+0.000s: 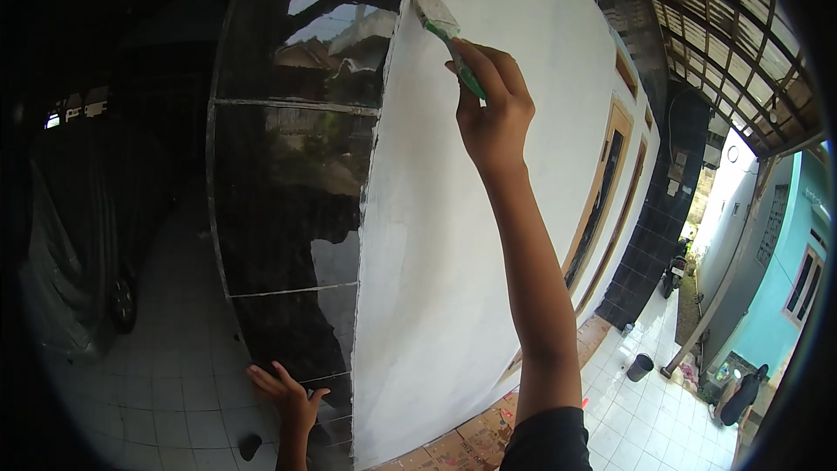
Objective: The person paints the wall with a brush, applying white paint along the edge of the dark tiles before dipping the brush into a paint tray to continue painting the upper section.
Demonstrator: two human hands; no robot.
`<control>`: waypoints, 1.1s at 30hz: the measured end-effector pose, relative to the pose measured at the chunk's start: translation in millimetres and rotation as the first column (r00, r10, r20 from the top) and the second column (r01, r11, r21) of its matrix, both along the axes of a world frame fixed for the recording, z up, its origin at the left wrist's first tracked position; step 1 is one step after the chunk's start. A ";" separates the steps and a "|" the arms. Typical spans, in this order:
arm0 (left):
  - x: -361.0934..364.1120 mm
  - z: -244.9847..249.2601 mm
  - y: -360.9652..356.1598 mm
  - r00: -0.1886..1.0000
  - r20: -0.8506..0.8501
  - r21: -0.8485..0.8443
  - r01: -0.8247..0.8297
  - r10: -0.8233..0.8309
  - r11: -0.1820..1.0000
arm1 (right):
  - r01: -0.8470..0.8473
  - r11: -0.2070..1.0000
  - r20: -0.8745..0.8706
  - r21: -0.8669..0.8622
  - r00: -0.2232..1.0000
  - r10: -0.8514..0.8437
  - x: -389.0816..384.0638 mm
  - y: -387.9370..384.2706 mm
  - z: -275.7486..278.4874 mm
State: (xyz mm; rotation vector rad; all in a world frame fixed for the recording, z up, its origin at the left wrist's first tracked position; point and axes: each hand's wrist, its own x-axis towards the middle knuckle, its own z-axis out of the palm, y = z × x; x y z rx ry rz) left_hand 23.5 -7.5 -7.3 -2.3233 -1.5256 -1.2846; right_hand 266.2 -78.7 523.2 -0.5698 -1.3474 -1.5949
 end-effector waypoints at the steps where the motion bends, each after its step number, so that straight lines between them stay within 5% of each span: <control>1: 1.5 1.0 1.5 1.000 -0.006 0.009 -0.001 0.001 1.000 | 0.000 1.000 -0.005 0.001 1.000 0.000 0.3 -2.2 -9.0; 9: 2.6 1.0 0.5 1.000 -0.008 0.012 -0.024 0.025 1.000 | -0.060 0.995 0.012 0.084 0.998 0.059 -3.1 2.2 44.7; 19: 2.5 -0.3 2.6 0.998 -0.023 0.045 -0.053 0.054 0.998 | -0.074 0.997 -0.019 -0.021 0.997 0.074 -2.1 -11.8 -36.2; 28: 2.7 -2.2 2.8 1.000 0.003 -0.015 -0.026 0.026 1.000 | -0.094 0.958 0.092 0.272 0.993 0.072 -0.5 10.5 112.3; 33: 3.2 1.5 -0.1 0.999 -0.011 -0.027 -0.042 0.042 0.999 | -0.108 0.960 0.066 0.257 0.993 0.094 -16.6 23.2 170.5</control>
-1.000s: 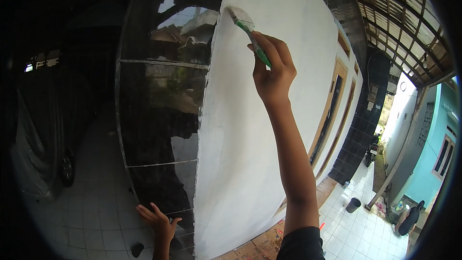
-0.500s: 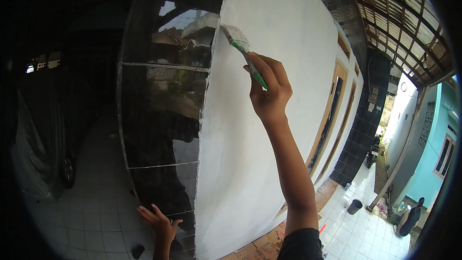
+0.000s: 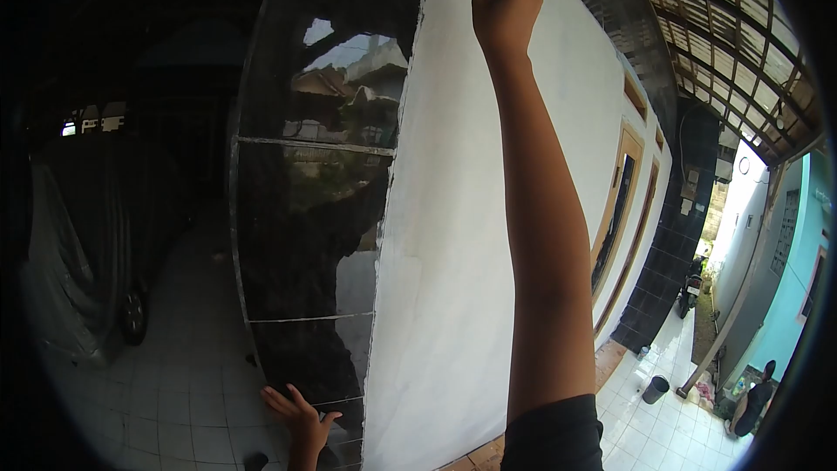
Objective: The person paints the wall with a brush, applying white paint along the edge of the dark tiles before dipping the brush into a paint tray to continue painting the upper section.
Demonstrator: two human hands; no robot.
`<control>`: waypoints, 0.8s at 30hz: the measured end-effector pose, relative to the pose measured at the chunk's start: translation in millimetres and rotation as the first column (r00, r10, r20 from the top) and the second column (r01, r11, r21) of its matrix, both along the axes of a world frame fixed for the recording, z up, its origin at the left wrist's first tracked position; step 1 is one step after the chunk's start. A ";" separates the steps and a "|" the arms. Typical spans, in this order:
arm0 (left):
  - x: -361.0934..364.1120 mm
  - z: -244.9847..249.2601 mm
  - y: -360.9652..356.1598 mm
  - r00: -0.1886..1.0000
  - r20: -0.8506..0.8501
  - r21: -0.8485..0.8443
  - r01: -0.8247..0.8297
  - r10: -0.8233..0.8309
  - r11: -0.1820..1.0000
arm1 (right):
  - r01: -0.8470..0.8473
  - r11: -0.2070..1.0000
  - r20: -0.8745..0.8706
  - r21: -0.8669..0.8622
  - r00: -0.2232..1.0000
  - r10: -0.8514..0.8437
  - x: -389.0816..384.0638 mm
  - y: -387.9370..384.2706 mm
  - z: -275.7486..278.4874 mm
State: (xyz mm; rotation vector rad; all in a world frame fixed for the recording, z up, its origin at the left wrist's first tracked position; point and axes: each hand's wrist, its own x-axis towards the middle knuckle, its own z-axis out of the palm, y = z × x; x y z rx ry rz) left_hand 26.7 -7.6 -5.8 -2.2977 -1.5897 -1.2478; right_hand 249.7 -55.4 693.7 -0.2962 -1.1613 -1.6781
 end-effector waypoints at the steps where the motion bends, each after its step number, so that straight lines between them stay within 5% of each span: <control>1: -0.8 0.8 -0.1 1.000 -0.009 0.015 0.002 -0.002 1.000 | 0.038 0.999 0.006 0.008 0.999 -0.038 -1.4 1.2 1.6; 10: 1.0 -2.1 2.7 1.000 -0.004 0.028 0.021 -0.021 0.999 | 0.033 0.994 -0.043 -0.104 0.998 -0.038 13.5 -18.5 -75.1; 18: 0.5 -11.2 6.7 1.000 -0.026 -0.017 0.009 -0.010 1.000 | -0.020 0.997 0.038 0.078 0.999 0.017 11.9 -0.5 17.2; 24: -0.8 -4.7 4.9 1.000 -0.026 -0.025 0.014 -0.015 1.000 | -0.014 0.999 -0.043 -0.034 0.999 0.012 16.7 13.6 17.3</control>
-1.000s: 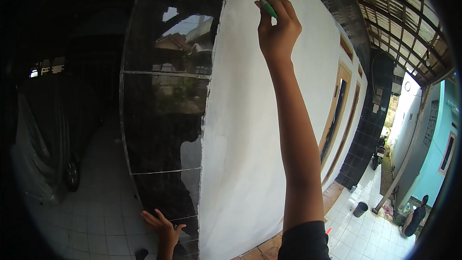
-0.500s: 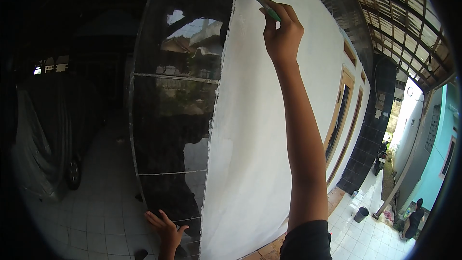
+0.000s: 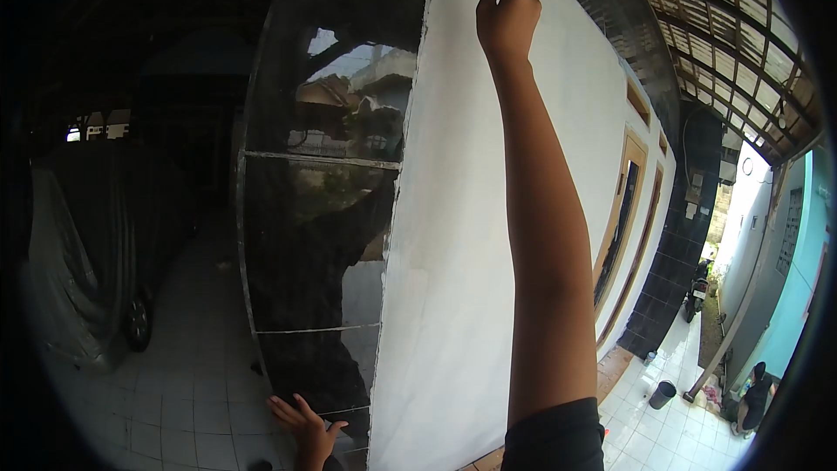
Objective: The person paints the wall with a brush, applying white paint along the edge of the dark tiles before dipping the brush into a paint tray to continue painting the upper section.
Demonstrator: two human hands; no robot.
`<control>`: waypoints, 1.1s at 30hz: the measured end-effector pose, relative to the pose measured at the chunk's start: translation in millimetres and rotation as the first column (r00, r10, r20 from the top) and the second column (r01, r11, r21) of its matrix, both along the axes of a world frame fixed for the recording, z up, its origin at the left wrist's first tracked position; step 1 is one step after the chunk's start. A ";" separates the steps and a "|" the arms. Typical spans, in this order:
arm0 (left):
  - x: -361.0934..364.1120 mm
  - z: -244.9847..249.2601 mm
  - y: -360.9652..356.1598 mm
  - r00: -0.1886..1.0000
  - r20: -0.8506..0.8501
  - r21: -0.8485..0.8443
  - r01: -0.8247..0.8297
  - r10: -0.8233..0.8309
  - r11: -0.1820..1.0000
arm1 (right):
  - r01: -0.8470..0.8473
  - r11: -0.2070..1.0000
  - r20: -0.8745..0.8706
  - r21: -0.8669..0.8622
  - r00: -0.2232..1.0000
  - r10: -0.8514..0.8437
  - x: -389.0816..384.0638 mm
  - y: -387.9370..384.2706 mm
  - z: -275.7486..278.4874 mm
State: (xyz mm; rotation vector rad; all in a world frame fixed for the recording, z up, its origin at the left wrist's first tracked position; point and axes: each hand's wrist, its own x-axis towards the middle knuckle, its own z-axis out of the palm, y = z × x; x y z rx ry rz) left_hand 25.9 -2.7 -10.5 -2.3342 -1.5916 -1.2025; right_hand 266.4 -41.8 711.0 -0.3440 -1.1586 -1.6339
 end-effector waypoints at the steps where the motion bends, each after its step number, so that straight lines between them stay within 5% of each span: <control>1: -0.2 1.9 -1.9 1.000 0.009 0.012 0.012 -0.012 1.000 | -0.016 1.000 0.027 0.005 1.000 0.016 2.1 -1.3 -10.6; 7: -0.2 -1.2 -0.8 1.000 0.014 0.029 0.014 -0.015 0.999 | 0.029 0.999 0.005 -0.031 1.000 -0.029 10.4 -23.0 -80.4; 16: -0.1 -4.4 -0.6 1.000 0.021 0.039 0.010 -0.011 0.999 | -0.081 0.996 0.022 -0.028 0.996 0.081 4.3 -15.0 -36.4; 25: -1.5 -0.6 0.0 0.999 0.027 0.063 0.017 -0.019 0.998 | 0.038 0.988 -0.007 -0.153 0.999 -0.039 7.5 -45.0 -139.1; 33: -0.6 -2.9 2.4 1.000 0.017 0.061 -0.006 0.005 0.998 | -0.047 0.999 0.039 -0.019 0.998 0.048 1.5 -25.6 -61.8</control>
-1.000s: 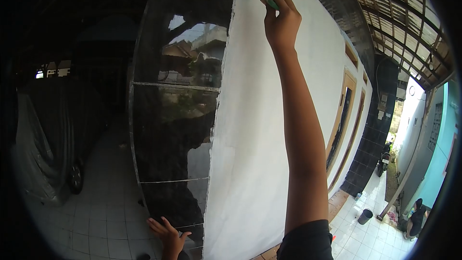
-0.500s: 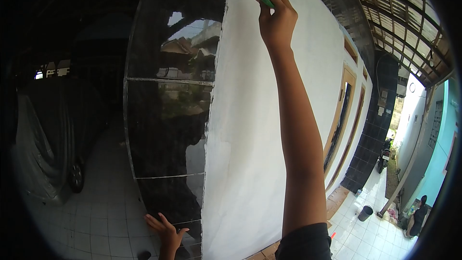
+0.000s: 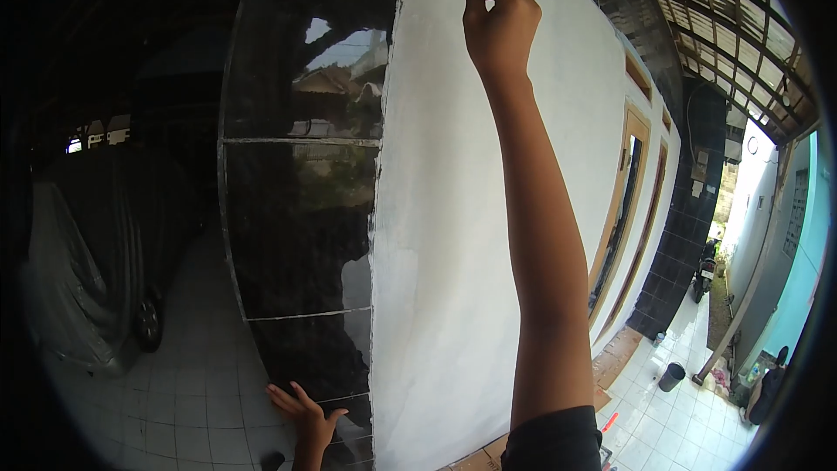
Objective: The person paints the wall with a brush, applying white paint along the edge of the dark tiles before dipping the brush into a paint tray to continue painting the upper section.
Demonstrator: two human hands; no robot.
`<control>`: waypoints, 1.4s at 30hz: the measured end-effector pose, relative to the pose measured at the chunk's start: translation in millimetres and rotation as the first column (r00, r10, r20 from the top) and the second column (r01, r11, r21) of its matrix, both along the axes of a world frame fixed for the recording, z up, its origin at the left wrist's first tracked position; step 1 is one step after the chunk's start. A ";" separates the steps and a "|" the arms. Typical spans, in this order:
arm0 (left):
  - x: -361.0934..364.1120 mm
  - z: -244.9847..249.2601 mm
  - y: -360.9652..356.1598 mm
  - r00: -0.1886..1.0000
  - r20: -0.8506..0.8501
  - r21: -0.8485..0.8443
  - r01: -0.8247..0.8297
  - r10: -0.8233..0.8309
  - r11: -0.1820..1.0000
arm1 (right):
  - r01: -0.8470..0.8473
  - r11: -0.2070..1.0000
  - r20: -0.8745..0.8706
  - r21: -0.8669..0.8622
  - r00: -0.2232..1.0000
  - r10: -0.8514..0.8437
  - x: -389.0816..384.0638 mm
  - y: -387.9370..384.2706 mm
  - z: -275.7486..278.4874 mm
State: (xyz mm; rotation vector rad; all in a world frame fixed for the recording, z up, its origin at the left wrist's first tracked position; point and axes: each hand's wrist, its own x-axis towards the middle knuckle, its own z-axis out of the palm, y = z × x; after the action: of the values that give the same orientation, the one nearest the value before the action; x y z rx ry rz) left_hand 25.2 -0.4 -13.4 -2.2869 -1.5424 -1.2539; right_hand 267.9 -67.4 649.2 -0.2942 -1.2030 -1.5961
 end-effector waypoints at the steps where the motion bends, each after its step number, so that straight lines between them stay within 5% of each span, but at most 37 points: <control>1: -0.8 -1.0 -0.7 1.000 -0.001 0.006 -0.012 0.012 1.000 | -0.001 1.000 -0.012 -0.004 1.000 0.001 0.1 1.1 -6.0; 9: -3.2 0.6 -0.2 0.999 -0.039 0.028 -0.032 0.033 0.999 | 0.071 0.966 -0.063 -0.247 0.994 -0.089 2.1 -24.9 -108.7; 14: -4.7 1.3 -3.5 0.994 -0.081 0.002 -0.073 0.073 0.997 | 0.025 0.991 -0.013 -0.131 1.000 -0.027 0.6 -30.9 -80.8; 19: -2.1 -4.8 3.2 0.994 -0.070 0.090 -0.074 0.080 0.993 | 0.034 0.977 -0.006 -0.210 0.999 -0.036 7.6 -12.4 -72.5; 26: -2.8 -2.9 2.7 0.994 -0.070 0.106 -0.078 0.086 0.991 | 0.056 0.934 -0.074 -0.352 0.993 -0.088 5.5 -38.2 -168.1; 35: -1.0 -4.3 3.5 0.993 -0.069 0.104 -0.085 0.092 0.991 | 0.068 0.965 -0.028 -0.252 0.997 -0.077 6.5 -31.5 -132.5; 42: -1.3 -4.2 2.3 0.992 -0.078 0.087 -0.088 0.094 0.992 | 0.091 0.902 -0.027 -0.421 0.993 -0.113 5.7 -38.1 -210.9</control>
State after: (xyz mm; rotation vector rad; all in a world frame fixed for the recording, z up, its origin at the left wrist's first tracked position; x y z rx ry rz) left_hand 23.9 1.9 -17.6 -2.1629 -1.5190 -1.1634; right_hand 273.6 -105.5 438.3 -0.6808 -1.5080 -1.3936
